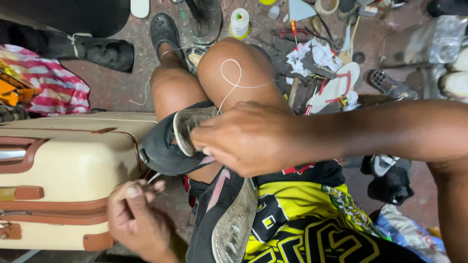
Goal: The person sits on the floor and sews the sole of a black sneaker using a needle and white thread. They repeatedly push the needle through the shoe's sole and pull the thread tight to secure the stitching.
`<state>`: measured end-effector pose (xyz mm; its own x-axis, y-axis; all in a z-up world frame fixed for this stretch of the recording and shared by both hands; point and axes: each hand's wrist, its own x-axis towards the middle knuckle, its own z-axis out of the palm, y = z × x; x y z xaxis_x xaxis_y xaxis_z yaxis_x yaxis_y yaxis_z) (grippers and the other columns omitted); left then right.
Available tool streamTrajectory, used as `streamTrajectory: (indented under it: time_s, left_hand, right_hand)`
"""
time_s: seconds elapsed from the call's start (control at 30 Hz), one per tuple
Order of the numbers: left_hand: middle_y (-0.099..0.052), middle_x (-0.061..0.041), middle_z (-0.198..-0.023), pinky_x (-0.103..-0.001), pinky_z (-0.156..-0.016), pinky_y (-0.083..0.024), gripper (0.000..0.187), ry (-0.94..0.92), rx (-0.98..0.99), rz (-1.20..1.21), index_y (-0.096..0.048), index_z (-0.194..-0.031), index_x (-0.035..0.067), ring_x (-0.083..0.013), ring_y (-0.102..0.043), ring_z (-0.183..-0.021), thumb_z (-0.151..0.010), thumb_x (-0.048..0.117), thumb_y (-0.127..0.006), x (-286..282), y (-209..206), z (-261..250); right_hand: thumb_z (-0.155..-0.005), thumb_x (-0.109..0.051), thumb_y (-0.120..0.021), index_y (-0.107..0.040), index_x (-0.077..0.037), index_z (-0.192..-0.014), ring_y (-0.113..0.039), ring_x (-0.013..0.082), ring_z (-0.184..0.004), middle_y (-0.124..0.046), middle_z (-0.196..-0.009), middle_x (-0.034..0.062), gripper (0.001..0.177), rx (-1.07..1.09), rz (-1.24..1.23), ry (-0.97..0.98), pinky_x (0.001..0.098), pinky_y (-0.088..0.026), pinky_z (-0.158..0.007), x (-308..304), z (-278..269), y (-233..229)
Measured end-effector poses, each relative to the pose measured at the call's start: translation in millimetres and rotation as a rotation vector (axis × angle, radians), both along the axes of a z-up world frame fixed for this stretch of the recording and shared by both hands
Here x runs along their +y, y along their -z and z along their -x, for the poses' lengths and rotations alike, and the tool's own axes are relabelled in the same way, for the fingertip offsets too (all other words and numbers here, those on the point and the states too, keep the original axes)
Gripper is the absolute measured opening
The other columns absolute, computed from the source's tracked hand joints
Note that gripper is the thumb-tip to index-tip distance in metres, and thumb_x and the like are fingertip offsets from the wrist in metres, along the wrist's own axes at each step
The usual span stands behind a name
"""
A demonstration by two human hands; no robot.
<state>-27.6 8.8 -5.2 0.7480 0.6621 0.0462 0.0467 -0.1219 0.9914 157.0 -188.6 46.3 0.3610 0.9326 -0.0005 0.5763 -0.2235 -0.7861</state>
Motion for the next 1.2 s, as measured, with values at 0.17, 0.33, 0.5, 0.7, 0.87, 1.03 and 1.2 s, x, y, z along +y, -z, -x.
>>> streamTrajectory:
  time_s: [0.17,0.33,0.5,0.7,0.87,1.03,1.2]
  left_hand:
    - [-0.055,-0.021,-0.115,-0.028,-0.069,-0.053,0.011,-0.108,0.276,-0.565,-0.058,-0.105,-0.011,-0.0168,-0.06,-0.079,-0.099,-0.003,-0.06,-6,-31,-7]
    - [-0.066,-0.014,-0.107,-0.032,-0.078,-0.052,0.013,0.33,0.123,-0.319,-0.065,-0.113,-0.004,-0.0193,-0.062,-0.084,-0.104,0.004,-0.061,-9,-21,-32]
    - [-0.069,-0.005,-0.091,-0.027,-0.073,-0.052,0.015,0.73,0.085,-0.106,-0.069,-0.105,-0.002,-0.0133,-0.064,-0.079,-0.1,0.012,-0.065,8,10,-54]
    - [-0.062,-0.009,-0.097,-0.02,-0.059,-0.042,0.021,0.589,-0.065,0.389,-0.064,-0.095,0.002,-0.0095,-0.051,-0.07,-0.104,0.021,-0.064,12,26,-41]
    - [-0.059,-0.009,-0.089,-0.021,-0.062,-0.039,0.031,0.486,-0.478,1.211,-0.061,-0.094,0.002,-0.0106,-0.048,-0.068,-0.113,0.026,-0.062,11,35,-30]
    - [-0.05,0.003,-0.068,-0.018,-0.049,-0.03,0.031,0.351,0.152,0.439,-0.063,-0.096,0.001,-0.0027,-0.04,-0.058,-0.11,0.026,-0.052,-2,20,-38]
    - [-0.054,0.006,-0.067,-0.02,-0.05,-0.032,0.021,0.53,0.226,0.242,-0.068,-0.101,0.001,-0.001,-0.042,-0.058,-0.106,0.017,-0.055,3,6,-48]
  right_hand:
    - [-0.097,-0.016,-0.057,-0.068,-0.008,-0.109,-0.072,0.032,-0.092,-0.074,-0.096,0.0119,0.018,0.195,-0.012,0.005,0.0442,-0.053,-0.077,-18,-15,2]
    - [-0.099,-0.015,-0.058,-0.068,-0.008,-0.112,-0.075,0.0262,-0.099,-0.075,-0.103,0.0096,0.017,0.222,-0.038,0.031,0.0375,-0.056,-0.084,-23,-11,8]
    - [-0.103,-0.014,-0.057,-0.068,-0.005,-0.113,-0.075,0.0197,-0.101,-0.076,-0.107,0.0067,0.018,0.312,-0.046,0.015,0.0338,-0.057,-0.087,-35,-19,14]
    - [-0.103,-0.017,-0.059,-0.072,-0.004,-0.112,-0.07,0.0157,-0.09,-0.078,-0.101,0.006,0.021,0.482,0.06,0.067,0.0313,-0.054,-0.081,-46,-23,23]
    - [-0.107,-0.016,-0.055,-0.068,-0.001,-0.116,-0.072,0.0159,-0.107,-0.076,-0.111,0.0089,0.022,0.543,-0.056,0.003,0.0314,-0.055,-0.096,-45,-25,26]
    - [-0.105,-0.015,-0.056,-0.067,-0.004,-0.115,-0.074,0.021,-0.104,-0.075,-0.108,0.0081,0.018,0.322,-0.024,0.019,0.0342,-0.056,-0.09,-35,-17,10]
    - [-0.102,-0.012,-0.059,-0.066,-0.006,-0.112,-0.07,0.0319,-0.099,-0.069,-0.101,0.0097,0.014,0.026,-0.076,0.033,0.0423,-0.054,-0.083,-24,-10,0]
